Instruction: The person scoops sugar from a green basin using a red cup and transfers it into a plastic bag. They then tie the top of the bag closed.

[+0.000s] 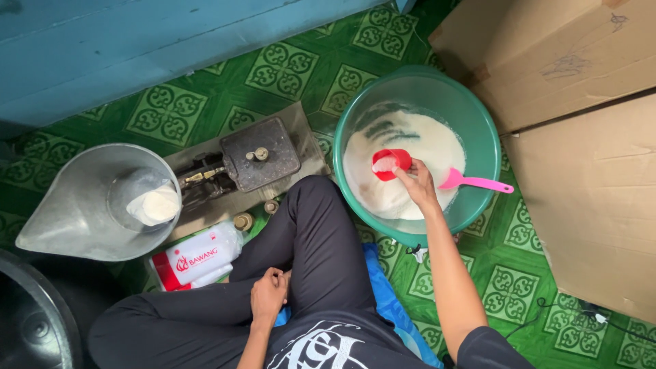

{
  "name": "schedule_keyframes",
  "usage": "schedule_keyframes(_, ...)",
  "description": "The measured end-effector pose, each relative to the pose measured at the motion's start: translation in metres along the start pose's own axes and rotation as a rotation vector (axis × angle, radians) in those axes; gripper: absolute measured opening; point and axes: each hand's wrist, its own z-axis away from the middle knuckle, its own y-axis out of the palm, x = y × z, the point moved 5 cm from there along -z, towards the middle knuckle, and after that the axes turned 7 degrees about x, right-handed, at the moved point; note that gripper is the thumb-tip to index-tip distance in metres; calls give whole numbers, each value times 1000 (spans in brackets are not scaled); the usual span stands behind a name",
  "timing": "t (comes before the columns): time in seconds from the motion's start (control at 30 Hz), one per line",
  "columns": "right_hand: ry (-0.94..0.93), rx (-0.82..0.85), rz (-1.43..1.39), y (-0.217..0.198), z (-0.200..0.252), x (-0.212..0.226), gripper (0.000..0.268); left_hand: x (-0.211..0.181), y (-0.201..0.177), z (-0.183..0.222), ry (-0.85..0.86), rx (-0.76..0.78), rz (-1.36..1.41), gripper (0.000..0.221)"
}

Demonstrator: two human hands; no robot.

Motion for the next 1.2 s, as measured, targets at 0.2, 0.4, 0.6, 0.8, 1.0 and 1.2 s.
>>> schedule_keyframes(0.2, -43, -10, -41, -1, 8, 8, 67, -2, -2, 2, 2, -16, 3, 24)
schedule_keyframes(0.4, -27, -37, -30, -4, 16, 18, 66, -9, -9, 10, -11, 5, 12, 25)
schedule_keyframes(0.6, -58, -21, -37, -8, 25, 33, 67, -16, -18, 20, 14, 45, 68, 24)
schedule_keyframes(0.8, -140, 21, -47, -3, 36, 53, 64, -14, -22, 28, 32, 94, 142, 26)
schedule_keyframes(1.0, -282, 59, -38, 12, 55, 92, 60, -4, -39, 60, 1, 87, 199, 23)
schedule_keyframes(1.2, -388, 106, 4, 41, 67, 136, 52, 38, -64, 101, 402, -644, 41, 53)
